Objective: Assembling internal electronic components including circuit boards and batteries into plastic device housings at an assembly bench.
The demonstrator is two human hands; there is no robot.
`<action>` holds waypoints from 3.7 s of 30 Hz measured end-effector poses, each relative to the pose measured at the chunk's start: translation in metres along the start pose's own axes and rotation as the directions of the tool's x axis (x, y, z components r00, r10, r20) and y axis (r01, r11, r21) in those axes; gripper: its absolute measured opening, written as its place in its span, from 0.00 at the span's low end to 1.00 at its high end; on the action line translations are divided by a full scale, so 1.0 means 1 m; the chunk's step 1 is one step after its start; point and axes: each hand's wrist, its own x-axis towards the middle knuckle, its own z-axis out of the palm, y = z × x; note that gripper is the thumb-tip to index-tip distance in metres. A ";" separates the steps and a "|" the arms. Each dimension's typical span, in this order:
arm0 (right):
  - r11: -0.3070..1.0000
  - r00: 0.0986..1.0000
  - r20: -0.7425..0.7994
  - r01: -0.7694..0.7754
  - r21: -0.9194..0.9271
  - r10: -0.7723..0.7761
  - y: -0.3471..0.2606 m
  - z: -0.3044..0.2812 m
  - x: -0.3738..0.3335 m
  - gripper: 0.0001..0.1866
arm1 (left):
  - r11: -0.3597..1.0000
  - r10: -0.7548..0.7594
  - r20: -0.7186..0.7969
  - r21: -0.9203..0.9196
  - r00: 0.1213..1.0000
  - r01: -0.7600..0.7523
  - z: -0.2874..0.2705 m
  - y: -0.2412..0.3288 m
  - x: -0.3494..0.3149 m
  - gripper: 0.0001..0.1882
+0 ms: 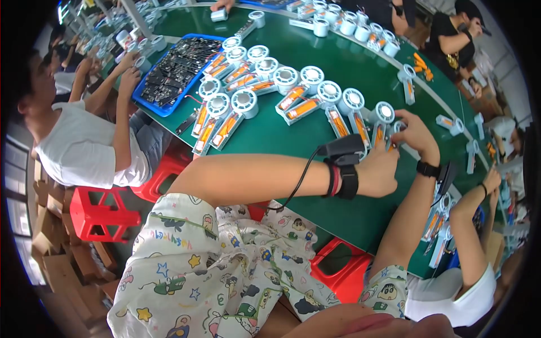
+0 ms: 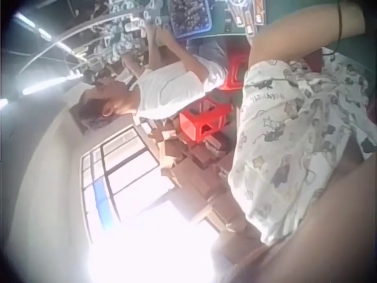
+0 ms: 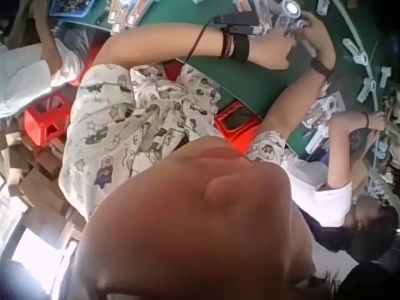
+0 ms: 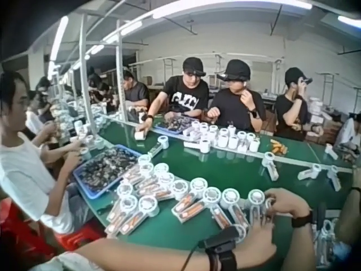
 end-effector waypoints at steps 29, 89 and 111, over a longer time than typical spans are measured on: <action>0.882 0.874 -0.125 0.472 -0.003 -0.469 -0.181 0.206 -0.052 0.20 | 0.840 0.329 -0.694 0.525 0.641 0.137 -0.148 -0.115 -0.270 0.17; 0.587 0.519 -0.293 0.776 -0.233 -0.803 -0.172 0.226 -0.062 0.12 | 0.725 -0.445 -0.357 -0.682 0.821 0.096 -0.099 -0.085 -0.238 0.20; 0.591 0.561 -0.194 0.788 -0.172 -0.805 -0.173 0.218 -0.063 0.13 | 0.036 -0.382 0.106 -0.991 0.918 0.130 -0.110 -0.100 -0.241 0.26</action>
